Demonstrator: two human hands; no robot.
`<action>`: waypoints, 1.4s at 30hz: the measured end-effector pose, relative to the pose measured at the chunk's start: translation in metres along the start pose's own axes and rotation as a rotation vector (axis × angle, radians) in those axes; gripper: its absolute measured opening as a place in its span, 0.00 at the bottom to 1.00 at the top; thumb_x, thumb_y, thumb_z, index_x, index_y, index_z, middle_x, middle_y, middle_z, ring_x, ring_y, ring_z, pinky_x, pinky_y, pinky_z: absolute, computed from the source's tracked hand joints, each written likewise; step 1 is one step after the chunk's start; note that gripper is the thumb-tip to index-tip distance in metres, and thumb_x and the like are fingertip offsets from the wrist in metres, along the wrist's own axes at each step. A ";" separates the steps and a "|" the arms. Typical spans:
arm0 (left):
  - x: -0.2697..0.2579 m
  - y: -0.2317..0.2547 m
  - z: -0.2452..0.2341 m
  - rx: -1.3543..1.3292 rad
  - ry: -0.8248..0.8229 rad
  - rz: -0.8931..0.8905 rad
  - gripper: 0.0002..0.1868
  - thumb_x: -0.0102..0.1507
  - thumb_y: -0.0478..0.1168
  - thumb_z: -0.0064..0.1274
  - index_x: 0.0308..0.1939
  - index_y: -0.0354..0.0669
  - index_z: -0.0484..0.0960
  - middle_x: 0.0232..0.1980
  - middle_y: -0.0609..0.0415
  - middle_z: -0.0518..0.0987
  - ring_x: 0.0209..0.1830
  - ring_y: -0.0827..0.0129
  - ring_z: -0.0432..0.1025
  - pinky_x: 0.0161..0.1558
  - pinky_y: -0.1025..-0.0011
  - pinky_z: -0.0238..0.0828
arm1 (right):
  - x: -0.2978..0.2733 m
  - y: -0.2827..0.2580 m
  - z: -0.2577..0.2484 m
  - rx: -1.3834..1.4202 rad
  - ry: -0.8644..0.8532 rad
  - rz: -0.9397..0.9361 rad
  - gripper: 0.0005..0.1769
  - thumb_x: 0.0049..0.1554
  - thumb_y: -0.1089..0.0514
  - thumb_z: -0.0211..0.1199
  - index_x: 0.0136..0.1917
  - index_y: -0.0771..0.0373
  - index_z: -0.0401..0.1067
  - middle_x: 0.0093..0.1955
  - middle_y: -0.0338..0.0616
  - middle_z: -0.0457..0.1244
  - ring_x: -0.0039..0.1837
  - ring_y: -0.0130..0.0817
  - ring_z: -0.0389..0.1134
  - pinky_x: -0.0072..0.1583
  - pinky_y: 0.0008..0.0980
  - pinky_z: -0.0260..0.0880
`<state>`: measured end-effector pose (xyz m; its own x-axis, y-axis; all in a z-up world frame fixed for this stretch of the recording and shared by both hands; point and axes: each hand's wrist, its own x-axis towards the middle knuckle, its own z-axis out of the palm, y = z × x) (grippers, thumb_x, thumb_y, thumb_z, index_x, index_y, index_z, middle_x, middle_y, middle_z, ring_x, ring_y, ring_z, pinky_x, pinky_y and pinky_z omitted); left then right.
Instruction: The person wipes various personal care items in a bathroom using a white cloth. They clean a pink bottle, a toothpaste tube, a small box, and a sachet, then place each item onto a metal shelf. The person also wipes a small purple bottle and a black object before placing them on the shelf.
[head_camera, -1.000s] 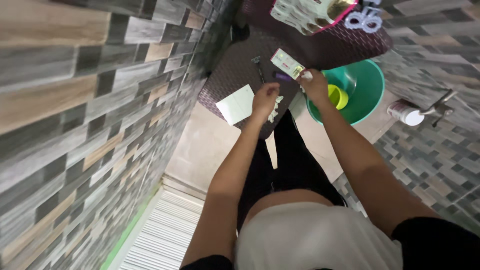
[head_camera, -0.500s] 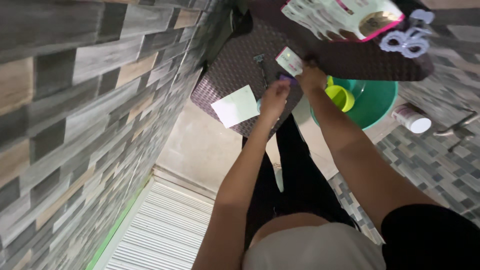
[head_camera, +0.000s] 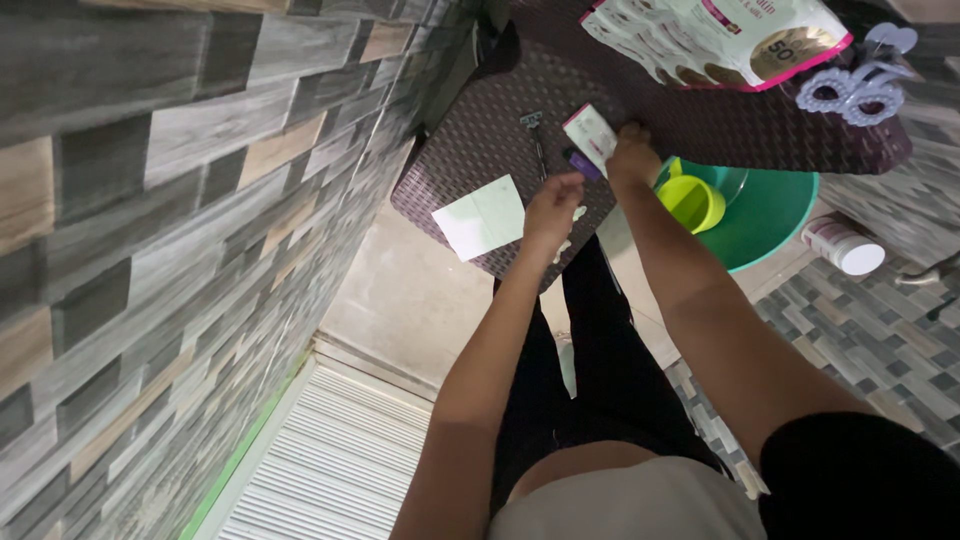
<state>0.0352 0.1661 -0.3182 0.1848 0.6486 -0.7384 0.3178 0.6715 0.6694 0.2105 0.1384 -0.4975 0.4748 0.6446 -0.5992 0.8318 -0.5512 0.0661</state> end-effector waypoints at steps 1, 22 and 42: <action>0.001 -0.002 -0.001 -0.023 -0.012 -0.054 0.15 0.67 0.40 0.50 0.56 0.42 0.82 0.47 0.52 0.85 0.45 0.67 0.78 0.45 0.69 0.74 | 0.000 0.000 -0.001 0.011 0.019 -0.006 0.34 0.56 0.54 0.63 0.71 0.63 0.56 0.64 0.58 0.62 0.53 0.52 0.73 0.46 0.47 0.76; -0.038 0.089 -0.081 -0.110 -0.434 0.132 0.41 0.64 0.43 0.62 0.76 0.34 0.60 0.73 0.40 0.69 0.73 0.54 0.65 0.71 0.63 0.63 | -0.196 0.012 -0.325 0.522 -0.187 -0.502 0.19 0.52 0.58 0.70 0.57 0.58 0.74 0.45 0.53 0.71 0.48 0.48 0.74 0.51 0.44 0.71; -0.254 0.218 -0.075 -0.725 -0.904 0.034 0.35 0.75 0.62 0.25 0.82 0.51 0.52 0.78 0.50 0.64 0.76 0.57 0.62 0.71 0.49 0.62 | -0.390 0.030 -0.414 0.682 1.199 -0.437 0.18 0.48 0.71 0.71 0.53 0.61 0.81 0.60 0.52 0.64 0.64 0.50 0.63 0.64 0.45 0.65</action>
<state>-0.0121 0.1744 0.0208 0.8731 0.3743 -0.3125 -0.2538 0.8961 0.3642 0.1690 0.0896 0.0683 0.4586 0.6837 0.5677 0.8368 -0.1173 -0.5347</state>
